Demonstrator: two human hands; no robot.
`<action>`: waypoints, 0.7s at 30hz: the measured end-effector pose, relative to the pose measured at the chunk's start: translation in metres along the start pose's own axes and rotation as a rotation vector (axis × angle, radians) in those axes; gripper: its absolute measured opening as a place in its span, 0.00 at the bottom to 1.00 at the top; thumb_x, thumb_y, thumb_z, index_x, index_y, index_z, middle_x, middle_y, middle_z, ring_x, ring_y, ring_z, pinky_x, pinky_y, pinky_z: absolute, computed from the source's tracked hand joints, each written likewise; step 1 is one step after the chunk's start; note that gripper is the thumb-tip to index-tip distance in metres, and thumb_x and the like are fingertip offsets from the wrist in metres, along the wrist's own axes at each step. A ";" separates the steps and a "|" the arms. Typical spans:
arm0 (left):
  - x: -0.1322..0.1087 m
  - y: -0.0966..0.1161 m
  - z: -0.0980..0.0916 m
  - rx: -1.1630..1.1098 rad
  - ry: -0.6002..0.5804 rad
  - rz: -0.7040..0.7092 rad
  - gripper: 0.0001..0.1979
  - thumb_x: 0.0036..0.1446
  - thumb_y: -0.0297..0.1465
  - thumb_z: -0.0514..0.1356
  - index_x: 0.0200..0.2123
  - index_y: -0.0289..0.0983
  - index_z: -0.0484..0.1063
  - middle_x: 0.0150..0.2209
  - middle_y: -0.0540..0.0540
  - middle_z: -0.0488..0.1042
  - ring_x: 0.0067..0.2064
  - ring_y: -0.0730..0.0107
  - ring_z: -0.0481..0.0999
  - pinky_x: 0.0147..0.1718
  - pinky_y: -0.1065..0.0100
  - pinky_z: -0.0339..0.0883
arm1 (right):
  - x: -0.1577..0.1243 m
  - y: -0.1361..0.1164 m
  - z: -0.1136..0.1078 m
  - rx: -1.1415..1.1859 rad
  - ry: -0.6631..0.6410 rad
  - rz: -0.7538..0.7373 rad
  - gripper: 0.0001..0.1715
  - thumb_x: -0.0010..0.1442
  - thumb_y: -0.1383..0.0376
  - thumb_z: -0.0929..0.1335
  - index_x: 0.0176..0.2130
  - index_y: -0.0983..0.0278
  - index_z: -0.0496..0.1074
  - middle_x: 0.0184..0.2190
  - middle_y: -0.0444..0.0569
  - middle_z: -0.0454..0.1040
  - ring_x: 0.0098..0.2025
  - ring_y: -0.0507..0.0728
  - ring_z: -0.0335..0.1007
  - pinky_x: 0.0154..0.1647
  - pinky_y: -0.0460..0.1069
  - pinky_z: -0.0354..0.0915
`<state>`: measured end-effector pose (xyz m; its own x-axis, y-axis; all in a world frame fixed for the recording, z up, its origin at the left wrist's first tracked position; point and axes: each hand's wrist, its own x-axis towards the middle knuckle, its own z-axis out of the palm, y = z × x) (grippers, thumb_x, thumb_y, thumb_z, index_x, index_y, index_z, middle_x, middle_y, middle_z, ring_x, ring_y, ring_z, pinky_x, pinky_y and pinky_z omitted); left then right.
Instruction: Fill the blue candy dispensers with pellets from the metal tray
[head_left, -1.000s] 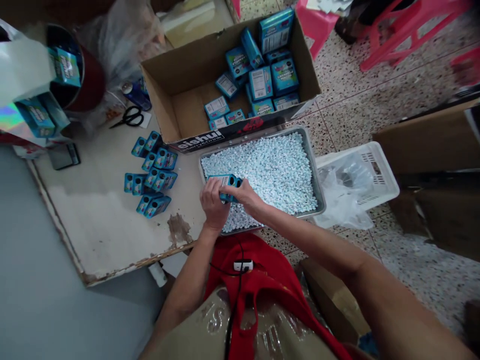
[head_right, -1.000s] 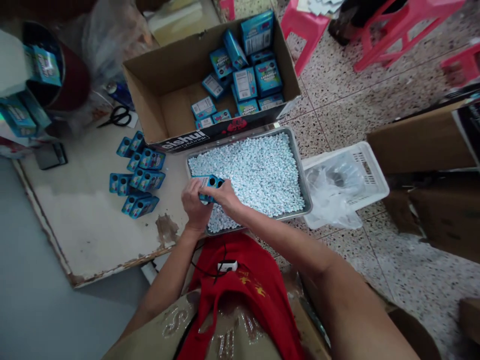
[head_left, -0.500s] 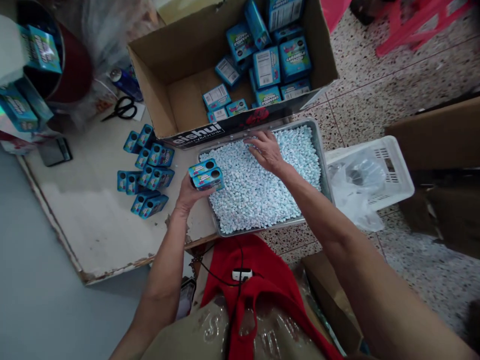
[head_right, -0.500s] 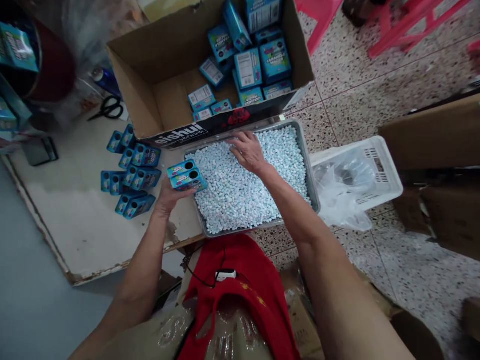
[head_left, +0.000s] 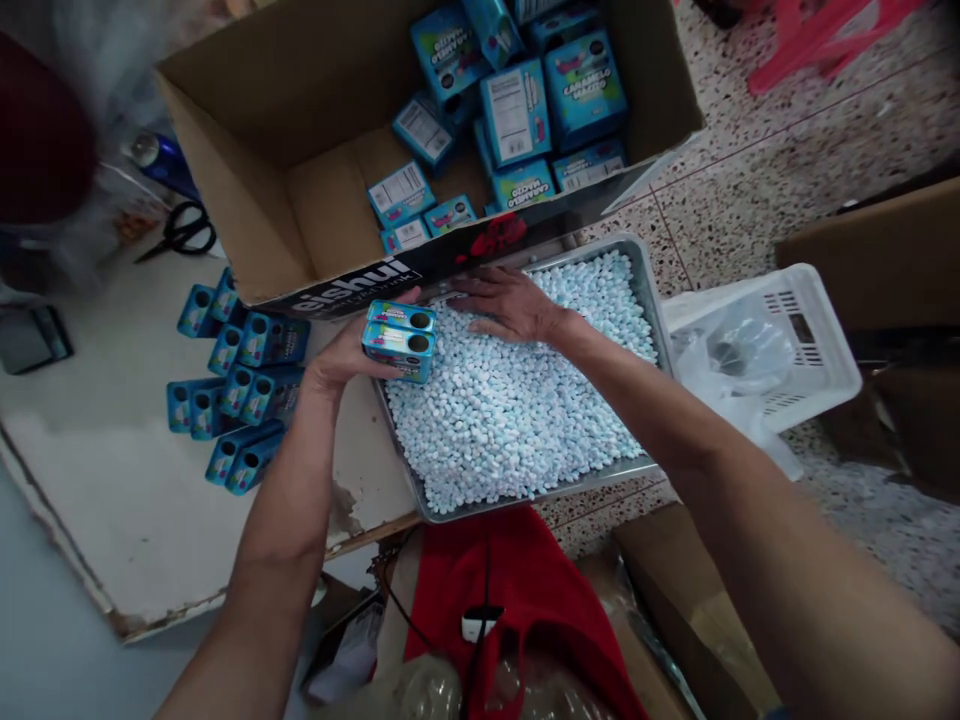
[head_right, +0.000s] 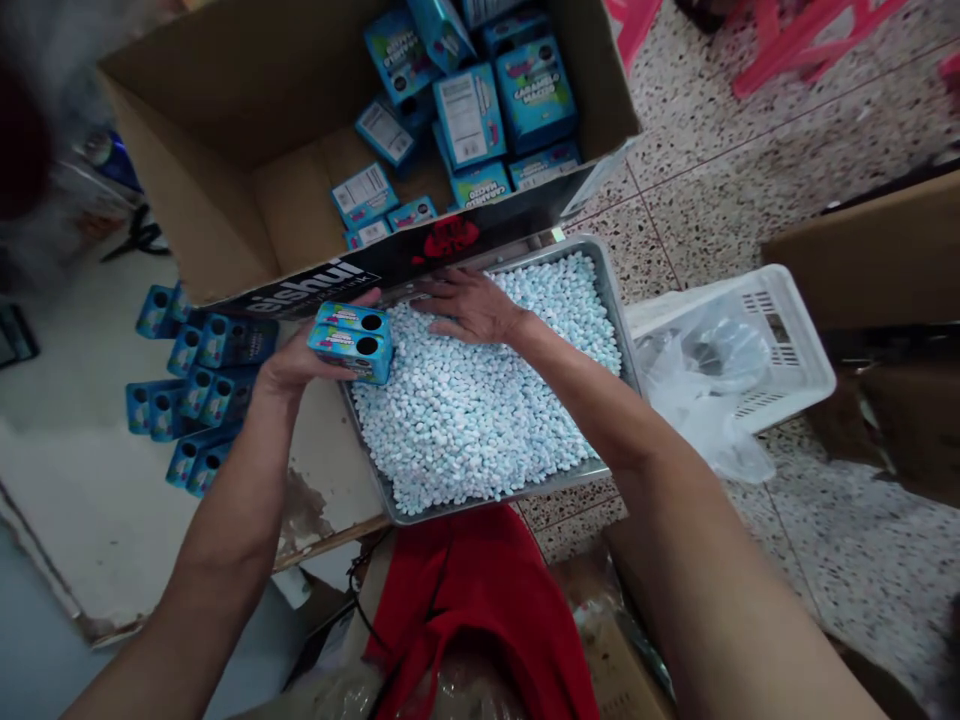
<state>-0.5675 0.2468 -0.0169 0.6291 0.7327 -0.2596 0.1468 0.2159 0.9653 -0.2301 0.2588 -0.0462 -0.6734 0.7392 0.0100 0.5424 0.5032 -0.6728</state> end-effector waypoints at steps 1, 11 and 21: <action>0.005 -0.003 0.002 0.015 0.008 0.012 0.61 0.31 0.51 0.83 0.69 0.40 0.71 0.64 0.35 0.78 0.63 0.39 0.81 0.59 0.46 0.79 | 0.000 -0.001 0.004 0.013 -0.003 0.007 0.42 0.69 0.32 0.58 0.65 0.50 0.76 0.73 0.45 0.70 0.75 0.71 0.59 0.76 0.70 0.49; 0.014 -0.003 0.044 0.127 -0.024 0.083 0.58 0.32 0.58 0.80 0.64 0.35 0.76 0.61 0.29 0.78 0.63 0.34 0.79 0.59 0.43 0.78 | -0.012 -0.019 0.018 0.190 0.036 -0.001 0.47 0.69 0.30 0.53 0.59 0.54 0.79 0.68 0.50 0.75 0.77 0.69 0.56 0.78 0.68 0.48; 0.019 0.010 0.082 0.158 -0.031 0.085 0.59 0.31 0.57 0.80 0.65 0.36 0.74 0.52 0.32 0.83 0.49 0.43 0.87 0.48 0.50 0.83 | -0.046 -0.043 0.028 0.438 0.318 0.167 0.43 0.67 0.30 0.58 0.50 0.57 0.82 0.55 0.57 0.81 0.60 0.67 0.73 0.69 0.64 0.62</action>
<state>-0.4914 0.2100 -0.0101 0.6671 0.7233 -0.1785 0.2087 0.0486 0.9768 -0.2368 0.1910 -0.0385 -0.3748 0.9255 0.0543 0.3239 0.1856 -0.9277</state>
